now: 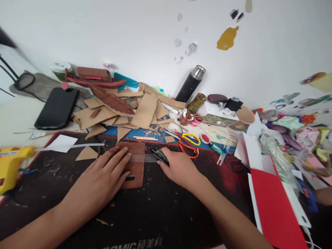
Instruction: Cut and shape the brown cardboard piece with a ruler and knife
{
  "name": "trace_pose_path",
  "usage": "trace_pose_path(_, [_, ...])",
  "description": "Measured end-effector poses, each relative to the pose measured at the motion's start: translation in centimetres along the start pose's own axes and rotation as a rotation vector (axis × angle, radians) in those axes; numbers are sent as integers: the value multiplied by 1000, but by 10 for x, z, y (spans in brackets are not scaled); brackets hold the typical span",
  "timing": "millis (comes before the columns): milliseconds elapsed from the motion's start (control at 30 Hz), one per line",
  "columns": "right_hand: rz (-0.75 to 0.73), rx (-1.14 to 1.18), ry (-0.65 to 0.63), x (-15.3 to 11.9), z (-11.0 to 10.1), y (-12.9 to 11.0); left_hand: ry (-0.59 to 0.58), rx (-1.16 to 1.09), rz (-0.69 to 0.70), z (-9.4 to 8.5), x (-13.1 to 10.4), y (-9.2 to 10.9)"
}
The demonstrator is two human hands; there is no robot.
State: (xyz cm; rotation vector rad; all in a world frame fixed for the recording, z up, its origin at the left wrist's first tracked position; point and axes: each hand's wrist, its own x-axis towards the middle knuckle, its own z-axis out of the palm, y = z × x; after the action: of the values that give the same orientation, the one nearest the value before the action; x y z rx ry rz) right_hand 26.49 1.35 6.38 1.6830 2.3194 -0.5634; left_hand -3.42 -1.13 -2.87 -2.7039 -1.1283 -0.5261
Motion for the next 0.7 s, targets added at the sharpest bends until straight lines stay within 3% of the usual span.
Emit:
trace_pose_path(267, [48, 69, -2, -4, 1, 6, 34, -78, -24, 0, 10, 1])
trace_pose_path(533, [60, 36, -3, -1, 6, 8, 93, -13, 53, -22, 18, 7])
trace_pose_path(700, [56, 35, 15, 6, 2, 6, 76, -20, 53, -16, 16, 9])
